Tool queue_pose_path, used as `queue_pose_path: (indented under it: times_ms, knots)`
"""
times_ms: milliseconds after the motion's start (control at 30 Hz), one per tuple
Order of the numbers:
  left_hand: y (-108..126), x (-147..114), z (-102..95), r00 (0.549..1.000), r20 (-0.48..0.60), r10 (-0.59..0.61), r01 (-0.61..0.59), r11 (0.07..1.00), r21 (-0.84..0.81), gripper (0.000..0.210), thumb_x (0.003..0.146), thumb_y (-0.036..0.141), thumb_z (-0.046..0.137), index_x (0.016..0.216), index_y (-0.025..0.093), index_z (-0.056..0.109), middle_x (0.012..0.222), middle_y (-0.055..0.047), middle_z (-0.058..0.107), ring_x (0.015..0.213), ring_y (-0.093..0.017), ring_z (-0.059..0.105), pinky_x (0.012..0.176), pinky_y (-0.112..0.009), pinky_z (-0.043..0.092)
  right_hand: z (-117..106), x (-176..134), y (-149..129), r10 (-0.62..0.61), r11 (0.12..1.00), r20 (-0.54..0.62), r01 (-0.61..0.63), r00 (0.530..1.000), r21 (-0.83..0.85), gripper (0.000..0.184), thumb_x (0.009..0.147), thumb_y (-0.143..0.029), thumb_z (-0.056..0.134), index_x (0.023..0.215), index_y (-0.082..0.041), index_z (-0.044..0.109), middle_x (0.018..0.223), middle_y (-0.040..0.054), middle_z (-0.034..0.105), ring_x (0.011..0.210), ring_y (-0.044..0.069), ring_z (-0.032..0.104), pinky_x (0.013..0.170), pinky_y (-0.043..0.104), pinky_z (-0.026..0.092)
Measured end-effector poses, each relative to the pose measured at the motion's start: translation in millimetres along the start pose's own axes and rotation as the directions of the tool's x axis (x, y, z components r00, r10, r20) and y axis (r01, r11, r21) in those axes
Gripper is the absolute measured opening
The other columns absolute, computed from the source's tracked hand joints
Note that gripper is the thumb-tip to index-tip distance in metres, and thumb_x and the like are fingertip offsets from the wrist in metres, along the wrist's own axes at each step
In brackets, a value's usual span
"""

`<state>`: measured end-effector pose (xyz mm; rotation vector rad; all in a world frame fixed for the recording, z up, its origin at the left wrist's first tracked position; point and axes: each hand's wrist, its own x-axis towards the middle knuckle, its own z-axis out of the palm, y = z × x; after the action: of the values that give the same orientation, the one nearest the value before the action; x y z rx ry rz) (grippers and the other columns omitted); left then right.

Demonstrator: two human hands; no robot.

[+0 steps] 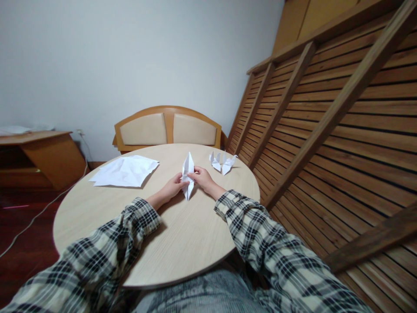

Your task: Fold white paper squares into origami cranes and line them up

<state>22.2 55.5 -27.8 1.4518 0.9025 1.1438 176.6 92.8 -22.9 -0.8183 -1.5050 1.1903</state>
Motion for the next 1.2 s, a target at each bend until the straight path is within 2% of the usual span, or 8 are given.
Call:
queue_pose_path:
  times_ms: [200,267,367,433,667,933,1067,1200]
  knots:
    - [5.7,-1.1,2.7,0.999,-0.045,-0.013,0.013,1.000,-0.012,0.027,0.076,0.026,0.069,0.099,0.014,0.064,0.086,-0.004,0.067,0.073,-0.017,0.058,0.067,-0.028,0.044,0.4,1.1,2.3,-0.027,0.999,-0.033,0.025,0.999,-0.040,0.017,0.075,-0.019,0.067,0.091,-0.014,0.064,0.080,0.0029,0.067,0.070,0.015,0.060,0.064,0.028,0.049]
    - [5.5,-0.1,3.1,0.998,-0.052,-0.024,0.021,0.999,-0.044,0.027,0.076,0.029,0.068,0.098,0.014,0.064,0.086,-0.004,0.067,0.074,-0.017,0.058,0.068,-0.028,0.045,-0.2,0.8,1.8,-0.122,0.979,-0.031,0.115,0.992,-0.167,0.012,0.076,-0.021,0.068,0.086,-0.015,0.064,0.081,0.0031,0.064,0.075,0.016,0.059,0.067,0.029,0.048]
    - [4.1,1.4,2.8,0.997,-0.067,-0.031,0.026,0.996,-0.086,0.026,0.075,0.028,0.068,0.097,0.014,0.064,0.084,-0.004,0.067,0.073,-0.016,0.056,0.067,-0.027,0.044,-1.1,0.4,-0.1,-0.311,0.876,0.013,0.292,0.950,-0.385,0.007,0.075,-0.020,0.071,0.078,-0.016,0.066,0.084,0.0025,0.059,0.083,0.017,0.055,0.073,0.029,0.046]
    - [3.8,1.6,2.6,0.997,-0.074,-0.035,0.027,0.994,-0.108,0.024,0.076,0.026,0.067,0.097,0.014,0.065,0.084,-0.004,0.067,0.071,-0.015,0.055,0.065,-0.026,0.043,-1.4,0.4,-0.8,-0.359,0.828,0.056,0.346,0.932,-0.441,0.005,0.076,-0.016,0.070,0.080,-0.017,0.067,0.085,0.0020,0.058,0.084,0.016,0.054,0.074,0.028,0.045]
    - [4.7,1.0,1.3,0.987,-0.130,-0.097,0.076,0.985,-0.156,0.015,0.076,0.017,0.062,0.090,0.014,0.066,0.075,-0.003,0.065,0.064,-0.015,0.054,0.058,-0.025,0.041,-1.8,0.7,0.2,-0.382,0.784,0.131,0.396,0.915,-0.478,0.012,0.083,-0.007,0.062,0.085,-0.016,0.070,0.086,0.0032,0.061,0.083,0.016,0.056,0.079,0.030,0.044]
    - [-4.8,12.0,-3.8,0.966,-0.187,-0.176,0.113,0.945,-0.307,0.007,0.077,0.019,0.061,0.078,0.013,0.065,0.063,-0.003,0.062,0.051,-0.012,0.050,0.047,-0.024,0.036,0.2,-2.6,2.1,-0.391,0.736,0.187,0.428,0.901,-0.524,0.036,0.082,0.005,0.050,0.096,-0.018,0.074,0.099,0.0051,0.064,0.098,0.016,0.059,0.093,0.032,0.045]
    - [-6.6,15.2,-4.4,0.962,-0.208,-0.176,0.094,0.932,-0.351,0.006,0.072,0.013,0.062,0.075,0.012,0.067,0.066,-0.007,0.067,0.054,-0.013,0.055,0.050,-0.024,0.040,2.0,-6.3,-0.7,-0.385,0.657,0.255,0.458,0.887,-0.600,0.037,0.083,0.002,0.050,0.104,-0.018,0.073,0.104,0.0067,0.062,0.099,0.017,0.058,0.093,0.033,0.046]
    - [-7.5,16.3,-5.2,0.955,-0.221,-0.197,0.101,0.918,-0.383,0.007,0.070,0.011,0.062,0.074,0.011,0.067,0.063,-0.005,0.067,0.050,-0.012,0.053,0.047,-0.023,0.039,4.0,-10.5,-6.8,-0.370,0.540,0.333,0.492,0.868,-0.683,0.036,0.086,-0.001,0.049,0.108,-0.018,0.072,0.106,0.0078,0.062,0.101,0.018,0.055,0.095,0.033,0.044]
